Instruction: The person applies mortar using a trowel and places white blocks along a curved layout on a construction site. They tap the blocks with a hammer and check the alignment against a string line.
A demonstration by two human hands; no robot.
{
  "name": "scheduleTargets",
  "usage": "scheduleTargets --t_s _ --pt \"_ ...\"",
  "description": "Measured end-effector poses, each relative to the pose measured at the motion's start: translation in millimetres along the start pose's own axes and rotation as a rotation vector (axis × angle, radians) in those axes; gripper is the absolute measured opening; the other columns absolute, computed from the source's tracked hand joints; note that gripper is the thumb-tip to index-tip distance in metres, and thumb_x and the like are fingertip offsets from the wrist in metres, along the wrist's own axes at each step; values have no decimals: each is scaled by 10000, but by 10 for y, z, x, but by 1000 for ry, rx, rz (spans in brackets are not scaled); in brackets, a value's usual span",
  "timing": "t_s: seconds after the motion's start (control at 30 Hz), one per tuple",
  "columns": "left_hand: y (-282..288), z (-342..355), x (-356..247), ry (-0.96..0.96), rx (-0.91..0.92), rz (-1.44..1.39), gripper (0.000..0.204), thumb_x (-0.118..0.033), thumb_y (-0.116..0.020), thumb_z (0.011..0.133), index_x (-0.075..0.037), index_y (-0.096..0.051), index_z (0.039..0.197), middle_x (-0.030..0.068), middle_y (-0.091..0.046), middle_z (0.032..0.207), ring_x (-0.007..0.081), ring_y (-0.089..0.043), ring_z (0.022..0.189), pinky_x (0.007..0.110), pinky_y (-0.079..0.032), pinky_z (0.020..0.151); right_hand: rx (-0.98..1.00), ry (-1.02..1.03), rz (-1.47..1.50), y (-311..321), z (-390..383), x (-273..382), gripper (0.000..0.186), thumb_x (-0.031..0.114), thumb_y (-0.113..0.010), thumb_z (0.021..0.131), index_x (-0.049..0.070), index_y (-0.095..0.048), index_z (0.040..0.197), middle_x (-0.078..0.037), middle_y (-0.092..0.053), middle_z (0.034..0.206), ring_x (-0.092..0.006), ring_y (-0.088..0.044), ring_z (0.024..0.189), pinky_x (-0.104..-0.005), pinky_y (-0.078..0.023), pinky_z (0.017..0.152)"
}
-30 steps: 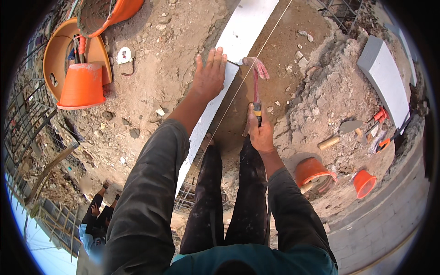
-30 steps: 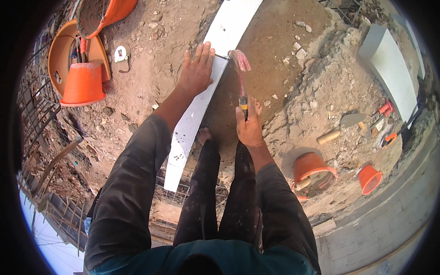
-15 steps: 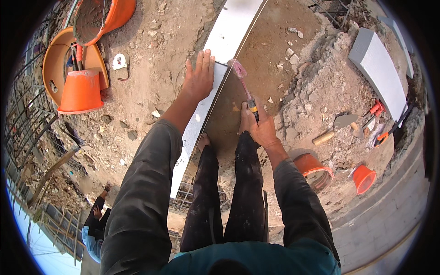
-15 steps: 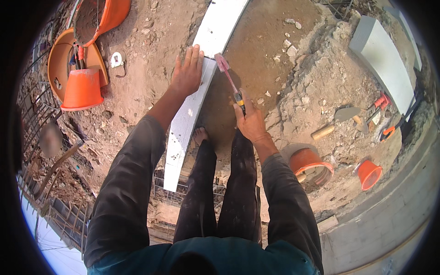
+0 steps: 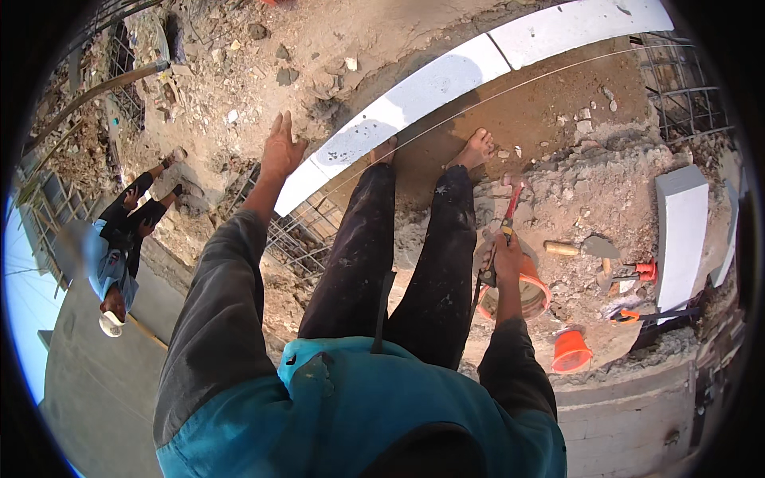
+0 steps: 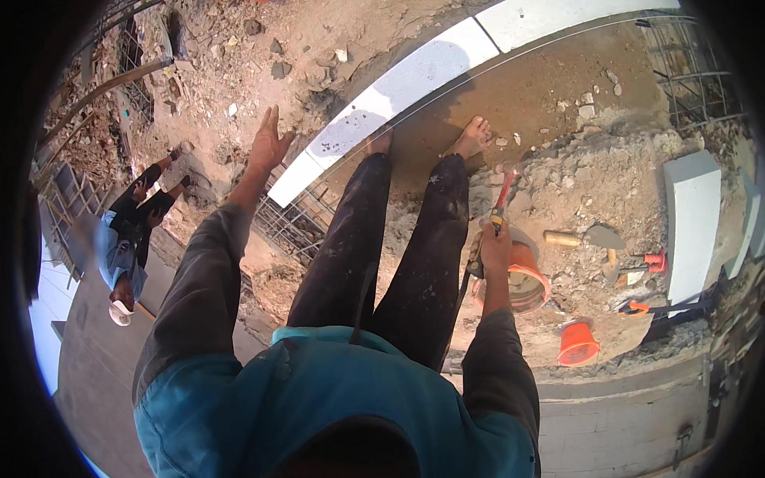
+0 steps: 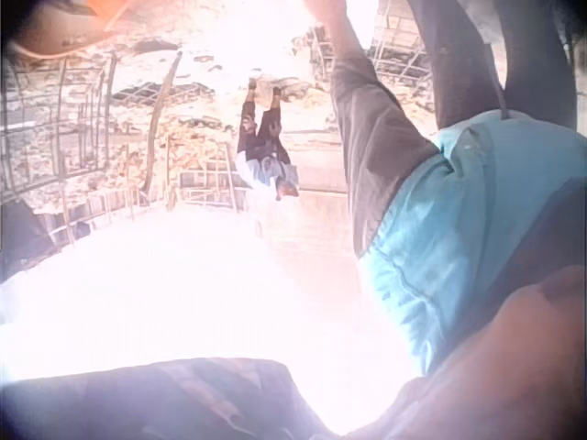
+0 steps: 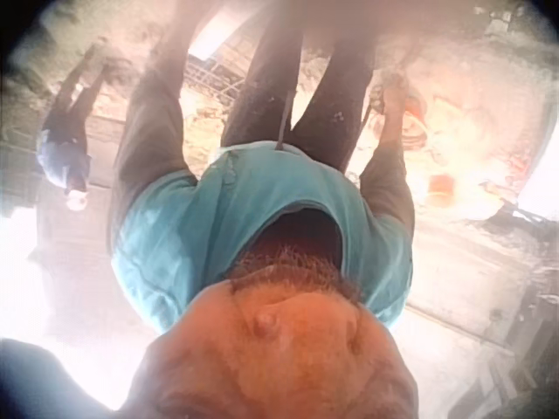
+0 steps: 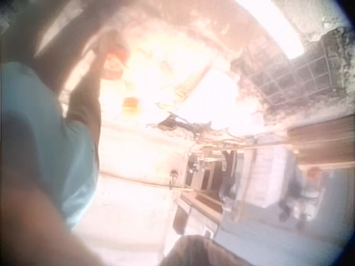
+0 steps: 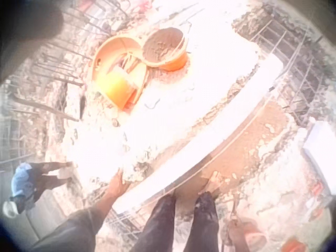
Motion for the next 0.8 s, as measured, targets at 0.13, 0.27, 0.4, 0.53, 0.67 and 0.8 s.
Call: scheduleTargets --t_s 0.13,0.27,0.4,0.53,0.67,0.8 --pt "11 -1458 1223 283 -240 -99 782 -288 -657 884 85 -290 1465 303 -373 1478 411 -350 1393 407 -307 1158 12 3 -233 195 -386 140 160 230 -540 986 79 -507 1027 -27 -539 664 -128 -537 461 -286 -463 389" --pt "-369 -2704 1612 480 -311 -132 763 -281 -658 889 96 -310 1453 305 -381 1471 411 -363 1383 417 -316 1148 -15 56 -379 331 -532 66 196 237 -527 995 44 -521 1032 -37 -541 669 -128 -535 458 -288 -465 403" --pt "-988 -3330 1577 463 -178 -290 762 -285 -662 880 67 -319 1462 283 -375 1486 412 -365 1379 436 -327 1136 -39 79 -235 34 -842 -155 176 226 -547 983 52 -528 965 -40 -550 669 -139 -540 463 -295 -464 400" --pt "-1308 -3703 1605 284 95 -435 706 -311 -637 880 17 -385 1452 265 -414 1471 411 -399 1358 435 -336 1131 -90 145 -126 -435 -1271 -512 206 245 -550 976 54 -534 898 -58 -551 635 -155 -517 437 -289 -445 398" --pt "-1212 -4012 2105 252 187 -557 632 -337 -631 866 13 -498 1375 271 -512 1383 403 -482 1295 419 -369 1108 3 150 -74 -967 -1902 -741 180 223 -546 979 54 -530 918 -59 -564 678 -154 -538 480 -291 -452 405" --pt "-1165 -4340 2625 320 138 -564 625 -355 -612 863 25 -518 1350 289 -592 1259 416 -571 1182 444 -451 1016 75 119 -114 -1139 -2266 -963 201 233 -581 961 46 -527 1008 -68 -589 726 -161 -570 508 -298 -483 412"
Point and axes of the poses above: each hand's wrist, its own z-axis towards the middle knuckle, its own y-axis out of the back of the hand, x = y × z, the point moved 6 cm from there along z, towards the middle knuckle
